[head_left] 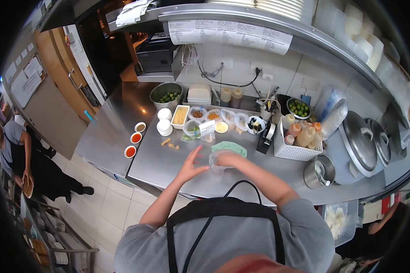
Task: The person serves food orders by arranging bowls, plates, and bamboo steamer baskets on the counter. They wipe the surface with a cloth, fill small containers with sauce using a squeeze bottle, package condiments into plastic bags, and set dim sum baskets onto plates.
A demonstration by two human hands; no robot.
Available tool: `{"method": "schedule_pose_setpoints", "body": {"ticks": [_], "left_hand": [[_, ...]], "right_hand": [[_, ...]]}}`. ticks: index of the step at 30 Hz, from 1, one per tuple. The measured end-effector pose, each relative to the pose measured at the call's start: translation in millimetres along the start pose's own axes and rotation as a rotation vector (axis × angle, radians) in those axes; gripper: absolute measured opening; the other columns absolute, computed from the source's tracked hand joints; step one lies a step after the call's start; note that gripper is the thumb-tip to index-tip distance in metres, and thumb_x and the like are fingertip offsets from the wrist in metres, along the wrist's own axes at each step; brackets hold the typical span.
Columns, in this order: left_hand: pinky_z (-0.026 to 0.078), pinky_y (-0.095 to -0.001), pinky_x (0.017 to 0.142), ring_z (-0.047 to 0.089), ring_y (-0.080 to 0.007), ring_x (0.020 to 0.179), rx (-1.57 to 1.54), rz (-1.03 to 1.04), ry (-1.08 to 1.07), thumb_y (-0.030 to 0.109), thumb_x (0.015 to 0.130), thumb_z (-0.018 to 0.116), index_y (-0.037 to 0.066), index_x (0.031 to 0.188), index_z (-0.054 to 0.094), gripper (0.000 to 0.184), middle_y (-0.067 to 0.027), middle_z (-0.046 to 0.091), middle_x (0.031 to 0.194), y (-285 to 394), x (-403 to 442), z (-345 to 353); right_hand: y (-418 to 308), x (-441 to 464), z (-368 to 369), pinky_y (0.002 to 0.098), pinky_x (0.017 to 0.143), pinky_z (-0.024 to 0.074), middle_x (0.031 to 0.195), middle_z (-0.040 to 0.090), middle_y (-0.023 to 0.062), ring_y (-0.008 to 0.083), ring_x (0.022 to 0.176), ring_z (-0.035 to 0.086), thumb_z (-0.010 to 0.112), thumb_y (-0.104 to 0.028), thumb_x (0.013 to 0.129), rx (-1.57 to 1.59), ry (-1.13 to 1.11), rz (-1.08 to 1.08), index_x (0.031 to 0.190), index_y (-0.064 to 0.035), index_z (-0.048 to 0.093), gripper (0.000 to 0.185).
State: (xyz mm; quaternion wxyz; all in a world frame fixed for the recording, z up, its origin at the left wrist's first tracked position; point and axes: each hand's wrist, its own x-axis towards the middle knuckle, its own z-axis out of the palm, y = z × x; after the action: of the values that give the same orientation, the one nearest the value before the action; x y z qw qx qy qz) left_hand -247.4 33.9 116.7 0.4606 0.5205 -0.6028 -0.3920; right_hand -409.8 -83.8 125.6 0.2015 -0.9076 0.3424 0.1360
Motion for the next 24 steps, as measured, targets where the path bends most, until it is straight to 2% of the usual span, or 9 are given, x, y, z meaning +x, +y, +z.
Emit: {"method": "schedule_pose_setpoints", "body": {"ticks": [2, 5, 7, 8, 10, 15, 17, 19, 24], "left_hand": [[0.037, -0.0376, 0.090, 0.039, -0.0270, 0.114, 0.199, 0.003, 0.027, 0.027, 0.063, 0.073, 0.007, 0.133, 0.018, 0.092, -0.0183, 0.026, 0.132, -50, -17, 4], [0.021, -0.0443, 0.099, 0.019, -0.0323, 0.126, 0.412, 0.034, -0.004, 0.043, 0.052, 0.076, 0.001, 0.132, 0.015, 0.109, -0.0238, 0.019, 0.134, -98, -34, 21], [0.013, -0.0425, 0.102, 0.008, -0.0335, 0.128, 0.531, 0.027, -0.004, 0.048, 0.047, 0.076, -0.003, 0.131, 0.012, 0.118, -0.0265, 0.012, 0.135, -94, -29, 43], [0.013, -0.0425, 0.102, 0.008, -0.0335, 0.128, 0.527, 0.028, -0.009, 0.048, 0.047, 0.076, -0.003, 0.131, 0.012, 0.118, -0.0265, 0.012, 0.135, -94, -20, 53], [0.016, -0.0393, 0.102, 0.014, -0.0338, 0.127, 0.402, 0.119, 0.153, 0.042, 0.051, 0.076, -0.002, 0.130, 0.019, 0.106, -0.0249, 0.016, 0.134, -104, 5, 74], [0.024, -0.0398, 0.096, 0.032, -0.0336, 0.113, -0.153, 0.015, 0.009, 0.024, 0.062, 0.068, 0.000, 0.114, 0.042, 0.063, -0.0199, 0.040, 0.116, -134, 29, 100], [0.028, -0.0407, 0.093, 0.038, -0.0338, 0.105, -0.273, 0.059, 0.034, 0.019, 0.065, 0.063, 0.000, 0.106, 0.049, 0.047, -0.0179, 0.047, 0.107, -129, 26, 98], [0.033, -0.0412, 0.084, 0.042, -0.0344, 0.094, 0.273, 0.180, 0.080, 0.015, 0.070, 0.056, 0.000, 0.099, 0.053, 0.033, -0.0173, 0.050, 0.096, -131, 16, 92], [0.035, -0.0406, 0.080, 0.042, -0.0337, 0.089, 0.257, 0.197, 0.120, 0.016, 0.072, 0.053, 0.001, 0.094, 0.055, 0.027, -0.0176, 0.049, 0.096, -143, 20, 95]], "right_hand": [[8, -45, -40, 0.0345, 0.079, 0.0419, 0.095, 0.059, 0.0107, 0.0270, 0.086, 0.057, 0.064, -0.026, 0.069, 0.208, 0.064, -0.331, 0.089, -0.0078, 0.062, 0.027], [14, -110, -77, 0.0367, 0.084, 0.0393, 0.110, 0.052, 0.0126, 0.0294, 0.098, 0.052, 0.068, -0.033, 0.065, 0.539, 0.113, -0.298, 0.085, -0.0112, 0.064, 0.030], [10, -132, -66, 0.0388, 0.090, 0.0352, 0.125, 0.039, 0.0124, 0.0333, 0.109, 0.042, 0.069, -0.033, 0.064, -0.170, 0.674, -0.325, 0.085, -0.0142, 0.064, 0.029], [6, -124, -48, 0.0418, 0.095, 0.0300, 0.133, 0.025, 0.0100, 0.0382, 0.115, 0.033, 0.069, -0.030, 0.064, -0.148, 0.598, -0.252, 0.085, -0.0167, 0.065, 0.025], [9, -86, 5, 0.0398, 0.091, 0.0337, 0.127, 0.034, 0.0113, 0.0358, 0.110, 0.039, 0.068, -0.026, 0.066, -0.014, 0.660, -0.259, 0.084, -0.0140, 0.064, 0.022], [3, -54, 22, 0.0337, 0.075, 0.0426, 0.098, 0.055, 0.0131, 0.0287, 0.089, 0.054, 0.062, -0.011, 0.071, 0.492, 0.642, -0.187, 0.082, -0.0050, 0.061, 0.013], [-2, -60, 3, 0.0320, 0.066, 0.0433, 0.079, 0.057, 0.0119, 0.0258, 0.077, 0.057, 0.056, -0.003, 0.073, 0.497, 0.937, -0.134, 0.079, -0.0004, 0.059, 0.007], [10, -59, -1, 0.0360, 0.073, 0.0436, 0.093, 0.057, 0.0151, 0.0315, 0.084, 0.054, 0.058, -0.012, 0.073, 0.505, 0.833, -0.087, 0.084, -0.0027, 0.061, 0.015], [-21, -65, 9, 0.0347, 0.080, 0.0424, 0.108, 0.051, 0.0189, 0.0329, 0.091, 0.052, 0.066, -0.021, 0.067, -0.039, 0.830, -0.153, 0.093, -0.0042, 0.060, 0.031]]}}
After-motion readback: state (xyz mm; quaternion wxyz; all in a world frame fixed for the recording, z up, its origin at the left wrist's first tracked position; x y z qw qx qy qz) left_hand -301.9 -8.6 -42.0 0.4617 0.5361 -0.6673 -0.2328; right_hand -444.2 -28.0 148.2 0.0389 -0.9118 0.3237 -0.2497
